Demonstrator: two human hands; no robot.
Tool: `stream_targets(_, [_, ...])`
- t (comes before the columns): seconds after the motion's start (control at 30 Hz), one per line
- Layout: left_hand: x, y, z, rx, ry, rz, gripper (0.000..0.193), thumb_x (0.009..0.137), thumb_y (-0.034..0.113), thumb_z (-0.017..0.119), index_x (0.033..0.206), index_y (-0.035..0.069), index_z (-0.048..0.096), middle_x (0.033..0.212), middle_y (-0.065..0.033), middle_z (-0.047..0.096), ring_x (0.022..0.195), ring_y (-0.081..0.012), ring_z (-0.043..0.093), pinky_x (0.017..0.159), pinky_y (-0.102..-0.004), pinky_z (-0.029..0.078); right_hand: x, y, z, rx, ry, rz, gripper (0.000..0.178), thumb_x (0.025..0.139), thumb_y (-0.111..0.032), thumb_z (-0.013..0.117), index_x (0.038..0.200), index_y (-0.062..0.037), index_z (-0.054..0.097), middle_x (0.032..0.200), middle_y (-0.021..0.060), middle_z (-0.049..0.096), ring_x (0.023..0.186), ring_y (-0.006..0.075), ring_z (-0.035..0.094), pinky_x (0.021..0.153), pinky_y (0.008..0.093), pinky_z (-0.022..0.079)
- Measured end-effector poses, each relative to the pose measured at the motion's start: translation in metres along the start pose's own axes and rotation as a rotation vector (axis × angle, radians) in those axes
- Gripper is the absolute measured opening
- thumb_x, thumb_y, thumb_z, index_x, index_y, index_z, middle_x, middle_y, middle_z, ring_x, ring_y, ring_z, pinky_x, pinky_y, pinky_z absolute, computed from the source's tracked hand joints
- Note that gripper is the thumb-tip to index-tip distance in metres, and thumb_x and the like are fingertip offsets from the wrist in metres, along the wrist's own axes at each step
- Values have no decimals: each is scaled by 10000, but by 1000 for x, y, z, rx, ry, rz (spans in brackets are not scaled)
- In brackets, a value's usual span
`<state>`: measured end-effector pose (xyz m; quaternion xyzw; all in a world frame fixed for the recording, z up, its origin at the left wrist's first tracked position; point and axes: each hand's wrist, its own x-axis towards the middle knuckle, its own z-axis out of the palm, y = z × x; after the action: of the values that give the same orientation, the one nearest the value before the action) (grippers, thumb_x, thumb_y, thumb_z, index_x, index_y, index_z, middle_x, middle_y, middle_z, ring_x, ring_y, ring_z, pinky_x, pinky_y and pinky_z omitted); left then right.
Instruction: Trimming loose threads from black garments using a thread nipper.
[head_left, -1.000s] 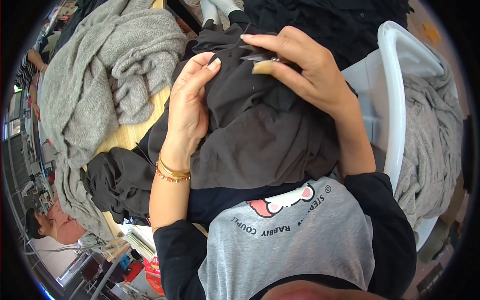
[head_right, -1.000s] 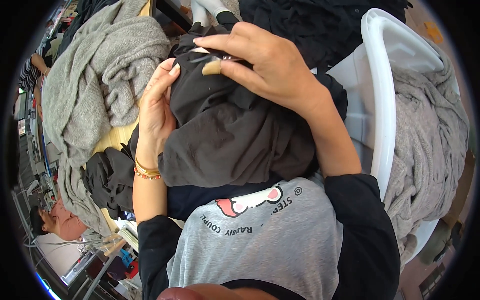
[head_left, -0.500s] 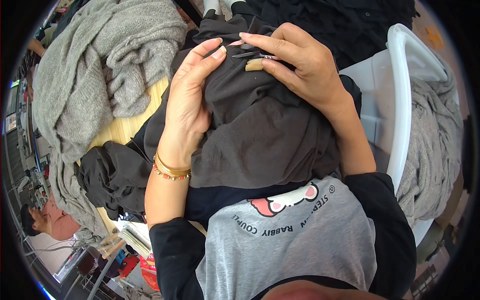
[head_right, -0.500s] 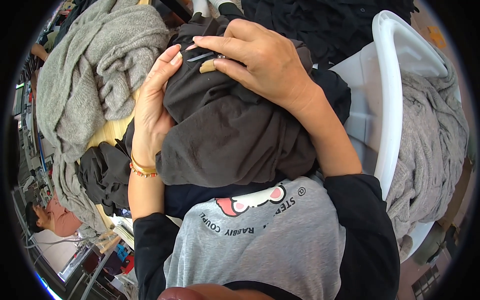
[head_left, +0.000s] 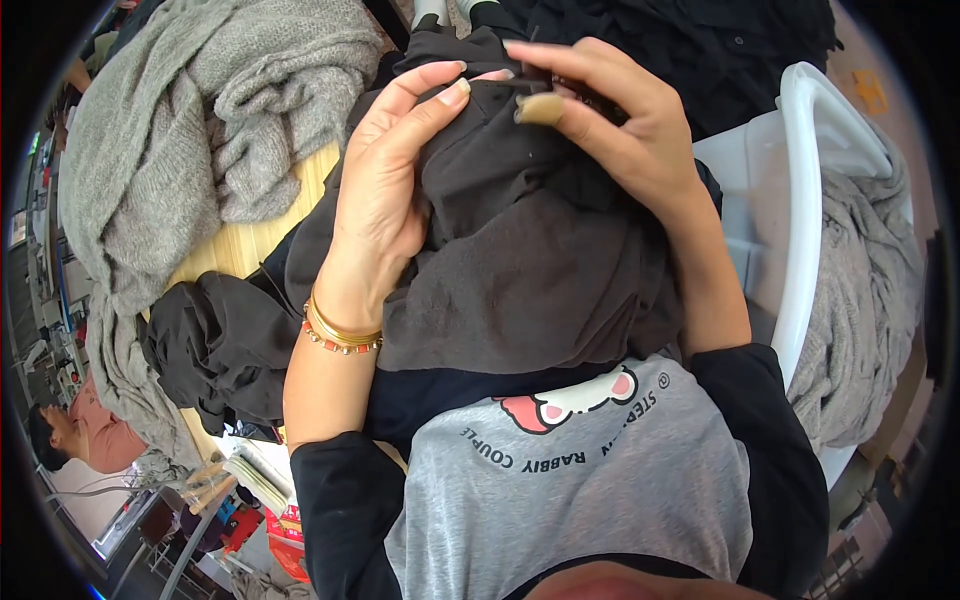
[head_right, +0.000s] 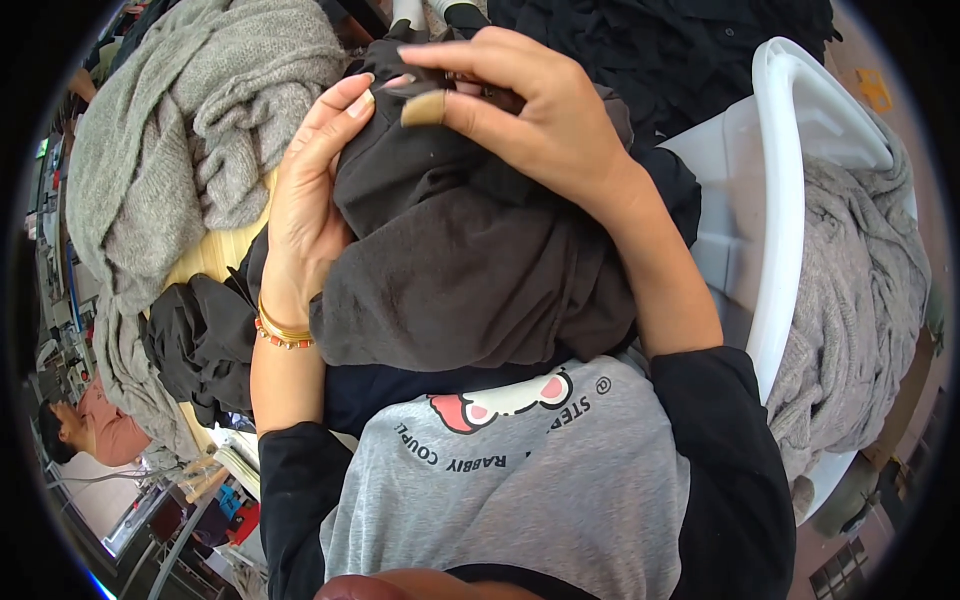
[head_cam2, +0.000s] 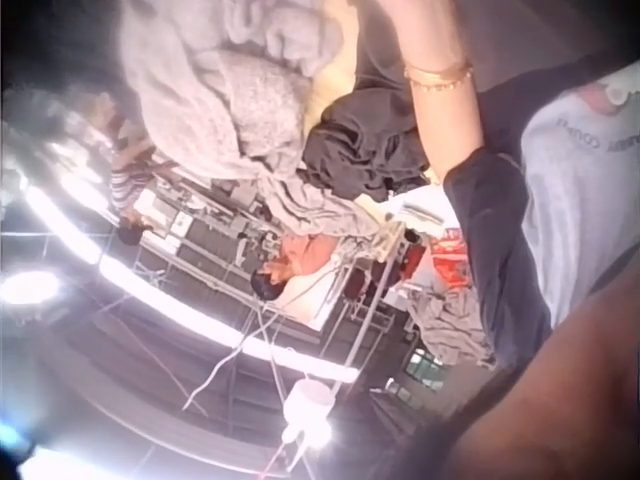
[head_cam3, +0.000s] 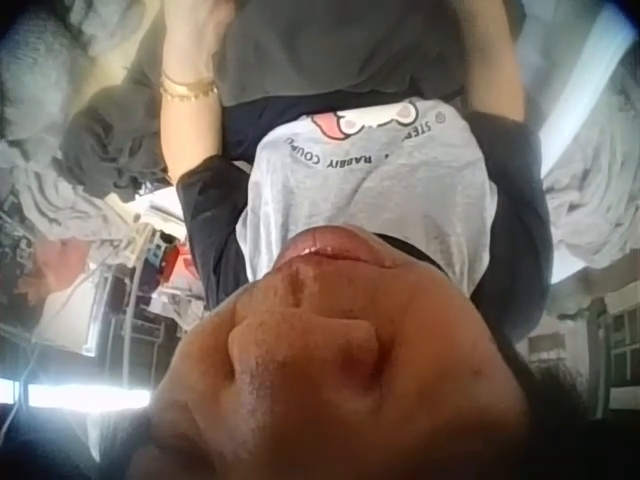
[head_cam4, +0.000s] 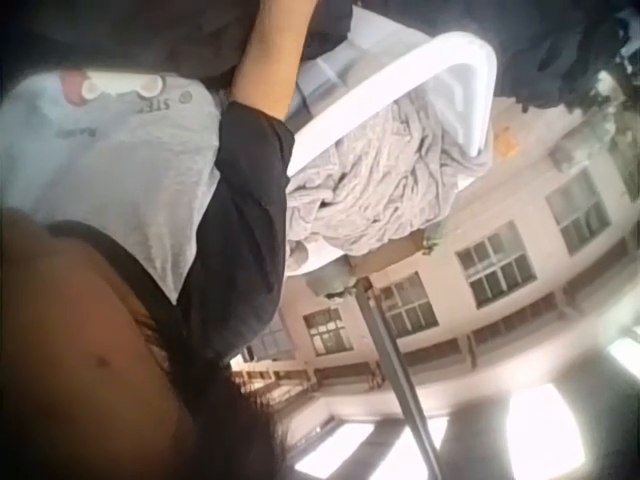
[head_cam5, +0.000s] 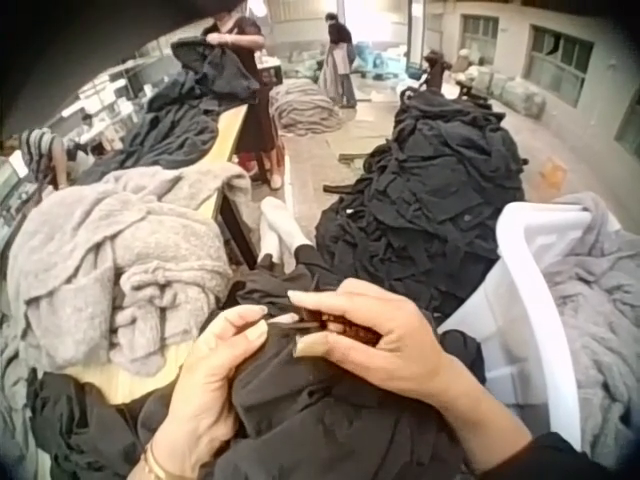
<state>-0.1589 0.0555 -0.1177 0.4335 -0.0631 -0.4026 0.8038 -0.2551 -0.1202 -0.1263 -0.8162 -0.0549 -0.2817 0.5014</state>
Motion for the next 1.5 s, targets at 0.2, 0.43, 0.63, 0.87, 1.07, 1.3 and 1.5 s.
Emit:
stream_targets(0.2, [-3, 12, 2, 157, -121, 89, 248, 963, 112, 578, 1186, 5, 563, 1186, -182, 668, 1008, -163, 666, 892, -280, 536, 20, -7, -17, 170, -394, 398, 218, 878, -124, 709, 1049, 6, 677, 791, -58, 543, 711, 12, 475, 643, 171, 368])
stream_targets(0.43, [-11, 22, -5, 179, -173, -88, 319, 986, 171, 553, 1198, -56, 623, 1122, -122, 686, 1017, -143, 653, 921, -244, 495, 21, 4, -36, 259, -66, 397, 147, 919, -172, 695, 925, -30, 655, 806, -50, 594, 718, 9, 516, 650, 152, 389])
stream_targets(0.63, [-16, 20, -7, 280, -145, 31, 250, 962, 62, 574, 1186, -42, 618, 1084, -87, 698, 957, -91, 651, 881, -212, 496, 20, 6, -31, 83, -7, 254, 187, 907, -135, 707, 1032, -6, 655, 850, -59, 591, 731, 10, 493, 662, 150, 382])
stream_targets(0.87, [-19, 15, 0, 435, -137, 225, 313, 960, 6, 567, 1269, -26, 542, 1101, -67, 674, 1004, -78, 620, 907, -198, 463, 13, -15, -19, -104, -207, -13, 330, 835, -25, 698, 1161, -60, 668, 886, -14, 554, 796, 64, 522, 693, 194, 415])
stream_targets(1.07, [-19, 10, -1, 572, -175, 374, 349, 969, -19, 537, 1316, -10, 500, 1078, -52, 658, 1007, -62, 596, 915, -188, 443, 16, -21, -19, -216, -239, -132, 367, 791, 19, 680, 1148, -62, 704, 846, 29, 558, 746, 112, 547, 659, 234, 452])
stream_targets(1.3, [-18, 9, -3, 803, -156, 523, 351, 946, -8, 547, 1294, 19, 514, 955, -15, 657, 885, -29, 557, 837, -188, 429, 21, -22, -22, -221, -304, -136, 351, 803, 8, 680, 1146, -61, 710, 807, 24, 541, 722, 118, 537, 641, 248, 435])
stream_targets(1.5, [-20, 13, -4, 892, -242, 471, 397, 975, -36, 492, 1368, -6, 445, 1097, -49, 634, 1025, -59, 575, 911, -178, 418, 21, -20, -28, -198, -348, -138, 301, 823, -22, 691, 1122, -43, 721, 781, 24, 541, 719, 117, 536, 623, 246, 414])
